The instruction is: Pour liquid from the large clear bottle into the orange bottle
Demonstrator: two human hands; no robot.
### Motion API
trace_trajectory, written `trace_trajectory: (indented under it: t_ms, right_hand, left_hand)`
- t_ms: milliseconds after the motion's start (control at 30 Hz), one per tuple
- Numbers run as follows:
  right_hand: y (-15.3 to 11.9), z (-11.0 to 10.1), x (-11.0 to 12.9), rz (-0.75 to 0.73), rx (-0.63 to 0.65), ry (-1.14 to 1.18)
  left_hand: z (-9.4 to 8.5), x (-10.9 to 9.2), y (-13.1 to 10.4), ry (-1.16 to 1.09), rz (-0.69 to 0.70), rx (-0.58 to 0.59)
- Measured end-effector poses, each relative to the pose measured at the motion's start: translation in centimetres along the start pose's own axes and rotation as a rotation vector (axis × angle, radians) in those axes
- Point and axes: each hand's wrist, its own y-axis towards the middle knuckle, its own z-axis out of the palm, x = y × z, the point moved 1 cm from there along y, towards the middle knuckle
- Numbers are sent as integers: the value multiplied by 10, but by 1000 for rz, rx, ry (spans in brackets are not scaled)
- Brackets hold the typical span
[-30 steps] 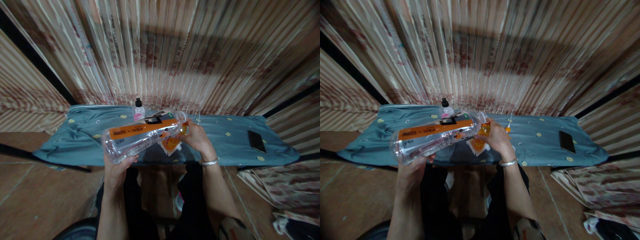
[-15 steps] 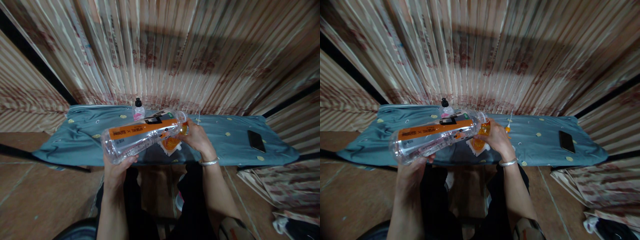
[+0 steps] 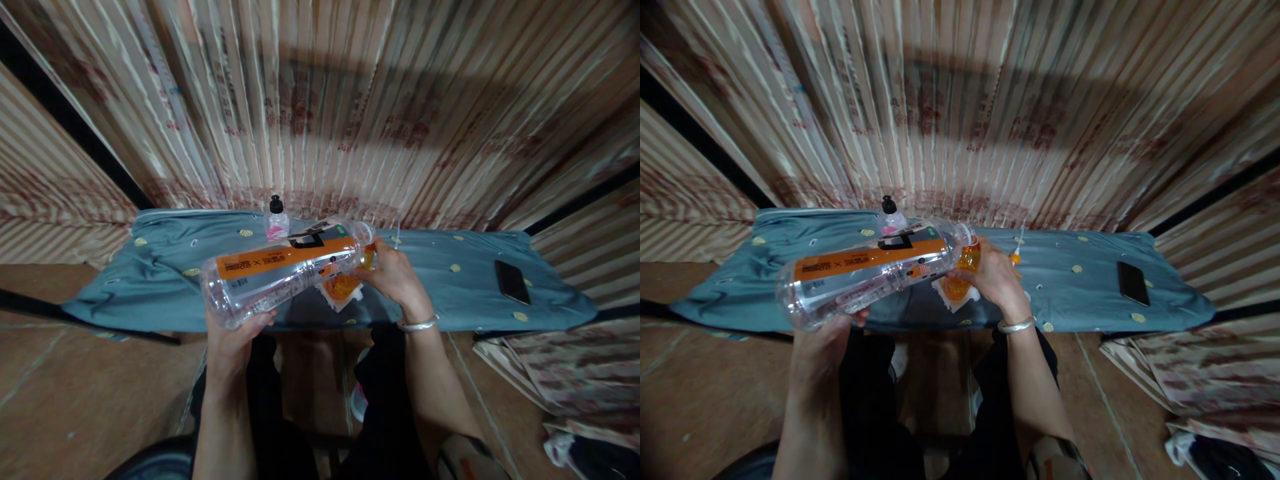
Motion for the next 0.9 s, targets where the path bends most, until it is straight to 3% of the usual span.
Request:
trace_trajectory:
  t_ms: [900]
  right_hand:
    - [0,2,-2,-10,-23,-26]
  left_hand:
    - [-4,5,0,11,46,20]
